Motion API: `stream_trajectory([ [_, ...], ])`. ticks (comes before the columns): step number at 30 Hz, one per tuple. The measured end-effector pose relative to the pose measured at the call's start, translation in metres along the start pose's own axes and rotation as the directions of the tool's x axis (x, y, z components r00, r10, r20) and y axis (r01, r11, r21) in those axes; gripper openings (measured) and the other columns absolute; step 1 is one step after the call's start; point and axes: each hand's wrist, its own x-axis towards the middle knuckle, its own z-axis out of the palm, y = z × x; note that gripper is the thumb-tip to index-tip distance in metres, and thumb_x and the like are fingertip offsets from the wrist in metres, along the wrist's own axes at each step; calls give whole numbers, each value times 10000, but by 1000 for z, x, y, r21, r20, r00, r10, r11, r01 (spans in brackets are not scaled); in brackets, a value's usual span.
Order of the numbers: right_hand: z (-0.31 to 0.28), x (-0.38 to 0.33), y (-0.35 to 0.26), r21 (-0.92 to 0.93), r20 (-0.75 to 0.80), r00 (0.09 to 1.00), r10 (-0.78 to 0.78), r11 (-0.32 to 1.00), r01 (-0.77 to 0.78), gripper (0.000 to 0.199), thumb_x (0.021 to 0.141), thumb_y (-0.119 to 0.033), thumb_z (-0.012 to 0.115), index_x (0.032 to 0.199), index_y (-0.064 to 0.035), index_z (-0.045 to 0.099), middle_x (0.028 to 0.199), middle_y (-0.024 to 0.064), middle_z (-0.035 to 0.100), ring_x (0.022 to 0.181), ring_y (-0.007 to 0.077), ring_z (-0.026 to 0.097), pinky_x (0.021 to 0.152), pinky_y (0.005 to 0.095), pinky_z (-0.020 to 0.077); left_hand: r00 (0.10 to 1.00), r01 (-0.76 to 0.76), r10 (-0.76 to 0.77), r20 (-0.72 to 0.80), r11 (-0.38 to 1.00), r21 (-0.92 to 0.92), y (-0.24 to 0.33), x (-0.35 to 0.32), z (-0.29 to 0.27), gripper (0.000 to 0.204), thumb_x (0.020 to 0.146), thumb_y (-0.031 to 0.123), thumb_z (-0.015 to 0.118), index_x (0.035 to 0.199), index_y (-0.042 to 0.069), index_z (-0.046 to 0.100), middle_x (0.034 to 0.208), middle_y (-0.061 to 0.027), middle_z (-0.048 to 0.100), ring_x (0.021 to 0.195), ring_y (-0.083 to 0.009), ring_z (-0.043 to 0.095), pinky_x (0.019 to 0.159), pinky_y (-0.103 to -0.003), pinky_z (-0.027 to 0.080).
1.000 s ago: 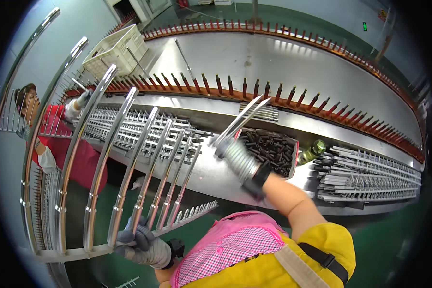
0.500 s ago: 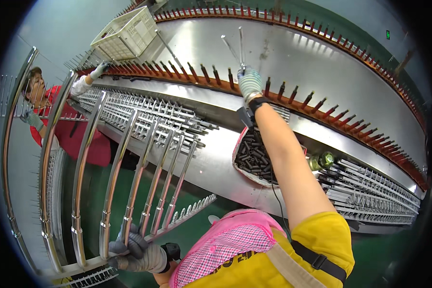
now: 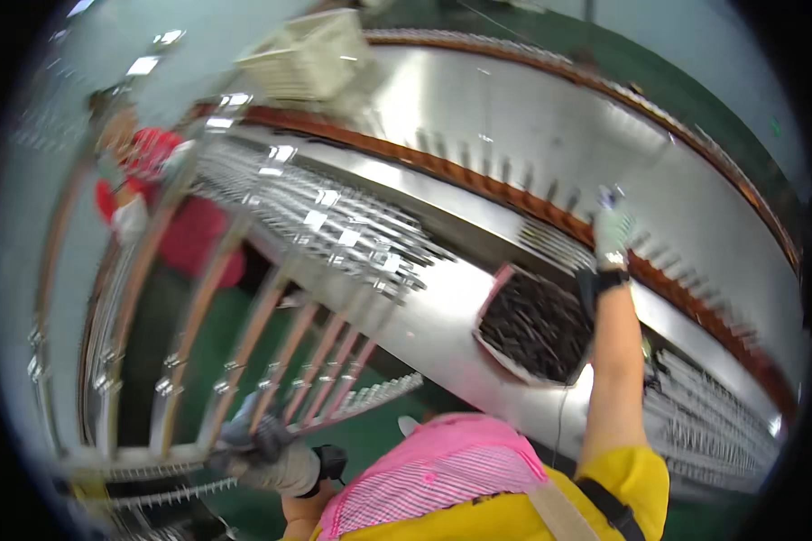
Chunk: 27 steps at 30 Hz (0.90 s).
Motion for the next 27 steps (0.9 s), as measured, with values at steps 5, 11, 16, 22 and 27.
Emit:
stream_trajectory([
  [5, -25, -31, 15, -166, 210, 963, 170, 977, -136, 324, 824, -234, 481, 1055, -10, 521, 934, 227, 572, 849, 403, 533, 747, 413, 409, 997, 76, -76, -16, 997, 12, 17, -9, -17, 330, 827, 344, 521, 768, 20, 539, 444, 0, 414, 327, -82, 300, 326, -243, 285],
  [11, -27, -184, -5, 526, 544, 795, -268, 847, -74, 271, 810, -139, 511, 1059, -32, 499, 892, 88, 553, 823, 197, 543, 751, 298, 431, 968, 243, -243, 53, 970, 11, 21, -12, -31, 387, 796, 425, 545, 770, 39, 549, 443, 6, 397, 336, -74, 296, 335, -247, 314],
  [16, -98, -304, -195, 219, 857, -37, -514, 428, -877, 514, 806, -346, 532, 1159, 12, 426, 960, 84, 551, 820, 123, 541, 709, 235, 438, 952, 264, -276, 131, 959, 106, -15, -9, -33, 444, 830, 478, 454, 744, 50, 539, 406, 24, 303, 372, -86, 327, 485, -260, 399],
  [22, -76, -307, -222, 155, 900, 14, -435, 289, -945, 335, 840, -364, 492, 911, -45, 568, 745, 22, 561, 604, 79, 531, 549, 216, 440, 856, 298, -226, 465, 951, -86, -44, 9, -27, 427, 863, 403, 433, 908, -6, 548, 419, 14, 346, 401, -101, 371, 512, -255, 407],
  [27, -68, -284, -189, 302, 915, 264, -305, 85, -949, 331, 844, -327, 506, 1004, -39, 534, 739, 4, 585, 553, 51, 508, 505, 185, 424, 892, 270, -226, 392, 961, -61, -58, 8, -28, 413, 851, 381, 471, 871, -26, 536, 433, 5, 335, 416, -94, 359, 467, -221, 363],
])
